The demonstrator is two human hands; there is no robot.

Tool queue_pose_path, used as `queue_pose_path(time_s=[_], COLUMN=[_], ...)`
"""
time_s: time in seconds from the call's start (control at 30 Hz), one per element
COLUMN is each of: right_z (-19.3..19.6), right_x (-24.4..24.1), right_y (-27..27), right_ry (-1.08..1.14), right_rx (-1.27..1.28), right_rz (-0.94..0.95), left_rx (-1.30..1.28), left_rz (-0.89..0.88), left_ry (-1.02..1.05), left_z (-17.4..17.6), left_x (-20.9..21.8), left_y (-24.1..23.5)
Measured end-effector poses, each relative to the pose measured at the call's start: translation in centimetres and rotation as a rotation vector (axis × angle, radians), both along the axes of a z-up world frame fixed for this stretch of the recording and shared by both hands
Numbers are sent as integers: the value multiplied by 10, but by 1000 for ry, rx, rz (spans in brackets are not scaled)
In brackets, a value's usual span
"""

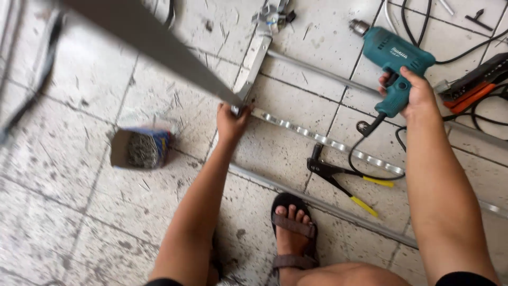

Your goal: Assembling a metal frame structure using a manual rivet gun and a power drill.

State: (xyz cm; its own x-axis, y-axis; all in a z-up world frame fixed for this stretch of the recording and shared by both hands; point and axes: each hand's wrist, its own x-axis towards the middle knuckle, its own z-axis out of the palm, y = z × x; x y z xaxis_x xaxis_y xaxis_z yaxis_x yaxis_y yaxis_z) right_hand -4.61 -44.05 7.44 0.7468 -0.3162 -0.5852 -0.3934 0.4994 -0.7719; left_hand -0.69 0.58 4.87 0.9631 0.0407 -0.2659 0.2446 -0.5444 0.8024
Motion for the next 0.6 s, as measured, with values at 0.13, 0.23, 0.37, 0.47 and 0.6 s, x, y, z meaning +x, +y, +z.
queue_pose_path(time_s=[0.13,0.23,0.37,0.47,0.6], right_z=[-35,-31,-39,73,39], right_x=[15,19,-63,-139,-201], right_y=[-39,-52,-55,73,151], right_ry=[-16,281,214,-166,-127], right_rx=[76,-322,-1211,-1027,-1179], right_rz=[239,179,23,191,842], left_rx=[-202,-172,-168,-17,315], left_rz=[31,7,18,-151,-806], left_ry=[21,39,53,43,83], left_z=[26,21,22,12,84], left_x=[-3,-1,-3,-4,-5], left_y=[-8,-4,1,29,92])
